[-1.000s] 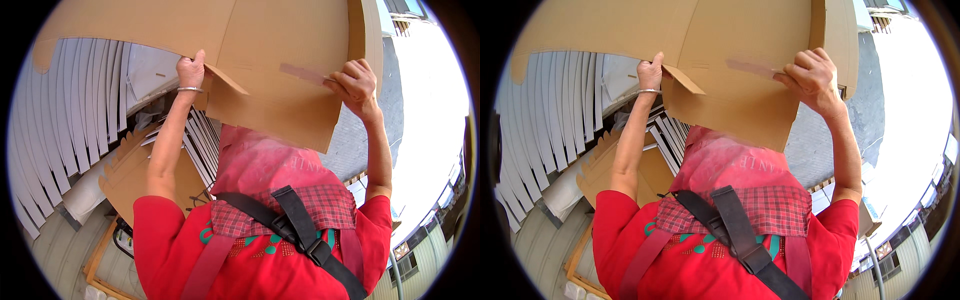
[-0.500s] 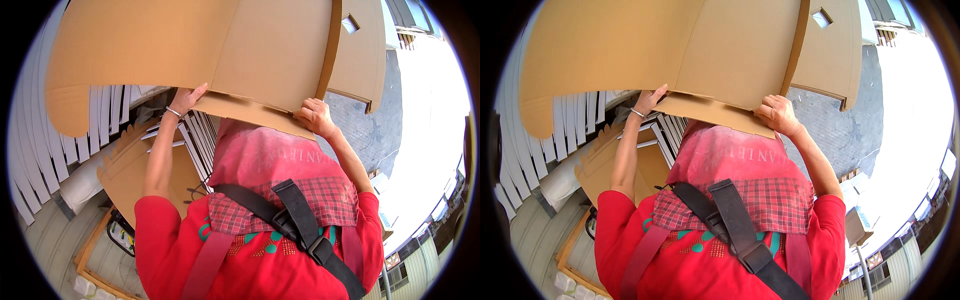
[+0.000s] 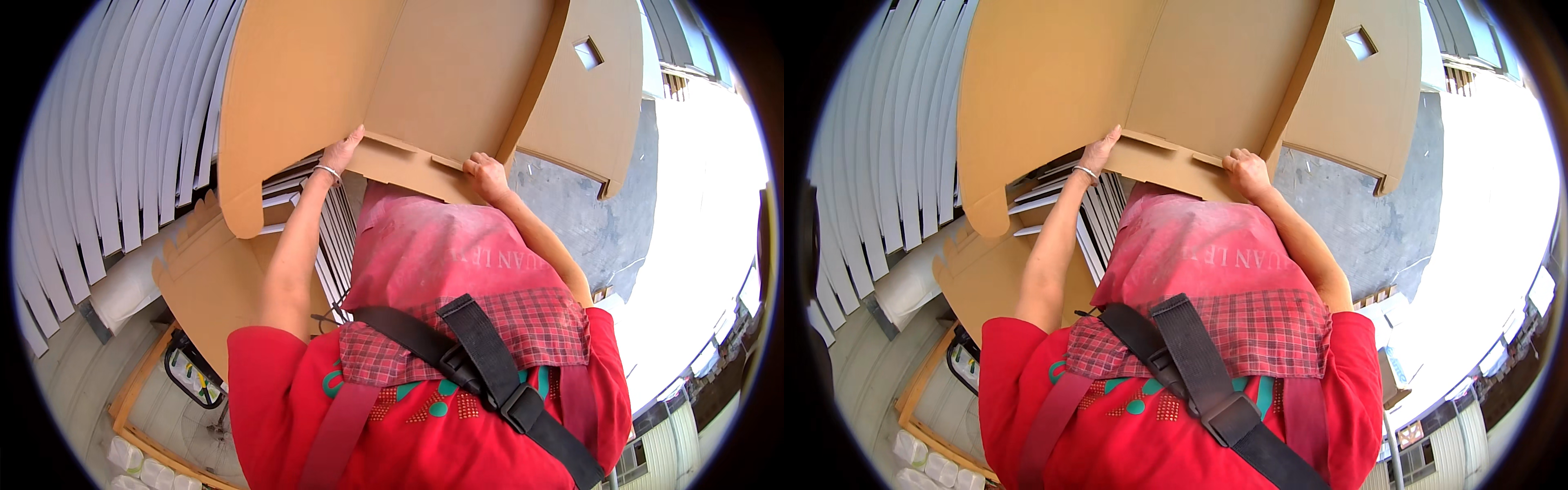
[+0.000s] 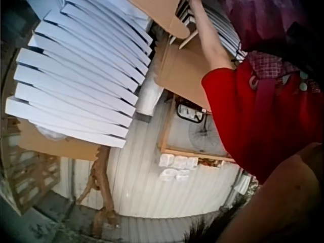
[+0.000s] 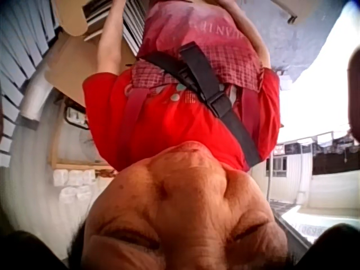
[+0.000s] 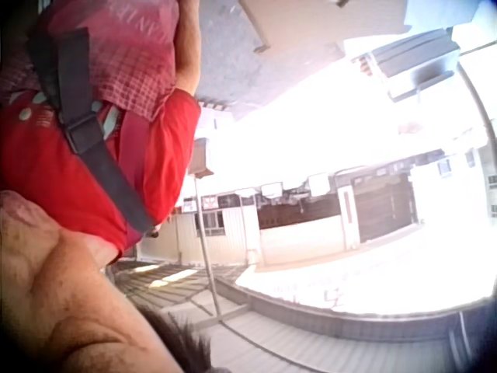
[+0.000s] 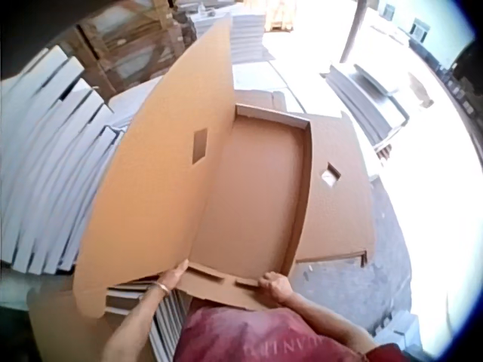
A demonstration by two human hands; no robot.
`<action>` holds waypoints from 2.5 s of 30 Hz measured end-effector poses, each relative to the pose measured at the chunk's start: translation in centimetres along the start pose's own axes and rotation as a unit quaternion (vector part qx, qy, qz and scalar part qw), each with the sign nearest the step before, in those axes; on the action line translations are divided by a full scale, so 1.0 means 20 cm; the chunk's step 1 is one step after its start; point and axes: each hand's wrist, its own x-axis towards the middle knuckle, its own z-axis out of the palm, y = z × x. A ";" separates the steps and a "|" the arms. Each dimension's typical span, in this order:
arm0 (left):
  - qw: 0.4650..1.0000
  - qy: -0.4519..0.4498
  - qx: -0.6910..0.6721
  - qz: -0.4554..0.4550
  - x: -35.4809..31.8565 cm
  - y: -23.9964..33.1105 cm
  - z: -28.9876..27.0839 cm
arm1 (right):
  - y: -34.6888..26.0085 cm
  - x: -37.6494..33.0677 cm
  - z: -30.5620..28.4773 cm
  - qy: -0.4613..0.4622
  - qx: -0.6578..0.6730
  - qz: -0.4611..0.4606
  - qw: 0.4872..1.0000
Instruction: The person assembles flat-packed cardboard boxes by folding the panels and inserting white plastic dividers into the slots. They repeatedly pick up a flat sheet, fold it into a box shape, insert the divider, and place the finished unit on a growing stack.
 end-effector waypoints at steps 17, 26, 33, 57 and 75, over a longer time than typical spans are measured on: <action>0.981 0.029 0.169 -0.095 0.03 0.16 0.02 | -0.20 0.13 -0.23 -0.279 0.003 -0.081 0.957; 0.876 -0.063 0.474 0.063 0.01 0.28 -0.01 | -0.09 0.12 -0.29 -0.251 0.152 -0.078 0.953; 0.979 0.046 0.183 0.077 -0.01 0.26 0.01 | -0.01 0.14 -0.31 -0.269 0.218 -0.023 0.938; 0.924 0.359 -0.116 -0.064 0.05 0.02 0.53 | -0.07 0.17 -0.01 -0.091 -0.092 0.038 0.991; 0.849 0.165 -0.427 -0.263 0.09 -0.02 0.61 | -0.21 0.38 -0.04 -0.230 0.080 0.059 0.968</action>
